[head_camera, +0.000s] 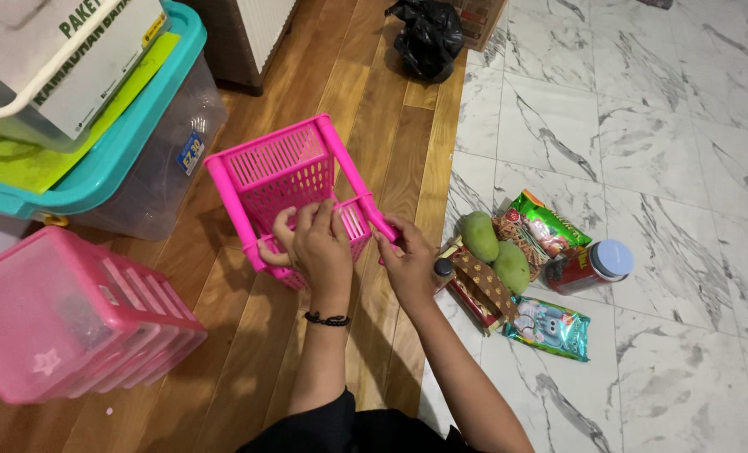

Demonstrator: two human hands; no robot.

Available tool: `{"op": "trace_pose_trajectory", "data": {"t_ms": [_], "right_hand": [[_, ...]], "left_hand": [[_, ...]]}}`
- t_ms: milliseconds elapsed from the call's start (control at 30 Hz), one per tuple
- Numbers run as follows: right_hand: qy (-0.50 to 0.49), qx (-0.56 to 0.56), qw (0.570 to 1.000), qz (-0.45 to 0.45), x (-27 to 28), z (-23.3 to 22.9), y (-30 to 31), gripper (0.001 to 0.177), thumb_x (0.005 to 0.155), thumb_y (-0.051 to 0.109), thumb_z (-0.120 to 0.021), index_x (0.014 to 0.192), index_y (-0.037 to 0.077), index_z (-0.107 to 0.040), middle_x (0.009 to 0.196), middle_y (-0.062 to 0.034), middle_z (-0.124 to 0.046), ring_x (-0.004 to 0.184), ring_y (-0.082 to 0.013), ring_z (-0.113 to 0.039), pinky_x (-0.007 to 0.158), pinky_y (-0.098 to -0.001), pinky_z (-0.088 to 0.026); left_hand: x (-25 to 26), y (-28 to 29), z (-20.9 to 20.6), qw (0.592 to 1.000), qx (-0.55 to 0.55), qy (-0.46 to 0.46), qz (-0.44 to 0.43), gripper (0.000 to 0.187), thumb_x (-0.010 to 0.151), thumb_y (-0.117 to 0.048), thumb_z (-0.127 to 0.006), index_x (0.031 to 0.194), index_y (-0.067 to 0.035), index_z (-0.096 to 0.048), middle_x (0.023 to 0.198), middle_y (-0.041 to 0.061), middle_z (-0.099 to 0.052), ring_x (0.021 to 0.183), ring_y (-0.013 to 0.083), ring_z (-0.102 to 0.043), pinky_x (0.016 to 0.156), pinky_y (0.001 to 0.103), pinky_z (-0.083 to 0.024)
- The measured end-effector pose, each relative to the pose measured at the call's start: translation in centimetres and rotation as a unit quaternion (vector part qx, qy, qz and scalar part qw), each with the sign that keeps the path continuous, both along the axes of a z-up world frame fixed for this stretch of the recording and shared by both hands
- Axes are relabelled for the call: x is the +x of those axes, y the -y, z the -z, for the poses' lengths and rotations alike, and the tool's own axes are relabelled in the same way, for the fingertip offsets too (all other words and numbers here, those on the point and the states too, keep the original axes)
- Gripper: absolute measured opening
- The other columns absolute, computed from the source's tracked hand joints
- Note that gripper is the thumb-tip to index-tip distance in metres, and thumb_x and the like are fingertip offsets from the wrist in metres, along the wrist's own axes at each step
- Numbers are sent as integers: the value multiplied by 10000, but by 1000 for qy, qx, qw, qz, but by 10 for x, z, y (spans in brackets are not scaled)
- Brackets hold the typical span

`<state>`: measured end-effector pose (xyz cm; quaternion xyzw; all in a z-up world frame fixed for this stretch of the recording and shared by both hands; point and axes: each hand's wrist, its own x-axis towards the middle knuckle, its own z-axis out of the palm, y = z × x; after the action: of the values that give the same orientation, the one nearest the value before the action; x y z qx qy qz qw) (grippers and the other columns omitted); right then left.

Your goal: The person assembles a pink plastic basket by hand, snapping together the side panels and handle pieces. After completing the assembly, they place a bottle, a tin can, a bag of crackers, and two mangoes into the basket.

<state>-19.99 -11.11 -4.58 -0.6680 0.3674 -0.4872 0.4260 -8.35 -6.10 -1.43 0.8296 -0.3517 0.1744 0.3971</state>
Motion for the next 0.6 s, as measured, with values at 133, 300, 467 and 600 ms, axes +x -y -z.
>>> {"op": "trace_pose_trajectory", "data": {"t_ms": [133, 300, 467, 600], "right_hand": [[3, -98, 995, -15, 3, 8, -3, 407, 932, 45, -751, 1324, -2, -652, 1143, -110, -725, 950, -114, -714, 825, -248, -587], [-2, 43, 998, -44, -1, 11, 2, 426, 999, 70, -712, 1421, 57, -660, 1047, -126, -704, 863, -123, -626, 774, -282, -521], [-44, -13, 999, -9, 0, 8, 0, 416, 958, 88, -715, 1370, 56, -662, 989, -98, -706, 800, -98, -605, 716, -287, -512], [-43, -84, 996, -11, -1, 5, -1, 378, 987, 57, -709, 1362, 30, -666, 996, -72, -709, 839, -58, -596, 750, -257, -515]], "left_hand": [[1, -1, 4, 1000, -1, -1, 18, 166, 895, -240, -750, 1041, -187, -809, 1082, -49, -743, 1254, 267, -539, 1123, 717, -17], [2, -2, 5, 999, -10, -11, 38, 159, 934, -258, -725, 1044, -171, -801, 1072, -52, -749, 1234, 255, -556, 1141, 714, 1], [4, -1, 4, 999, 1, -18, 50, 135, 944, -259, -714, 1003, -172, -799, 1014, -45, -751, 1208, 256, -567, 1137, 722, 27], [4, -3, 3, 998, -17, -6, 62, 119, 945, -241, -705, 991, -176, -793, 1012, -44, -750, 1198, 256, -585, 1137, 725, 55]]}}
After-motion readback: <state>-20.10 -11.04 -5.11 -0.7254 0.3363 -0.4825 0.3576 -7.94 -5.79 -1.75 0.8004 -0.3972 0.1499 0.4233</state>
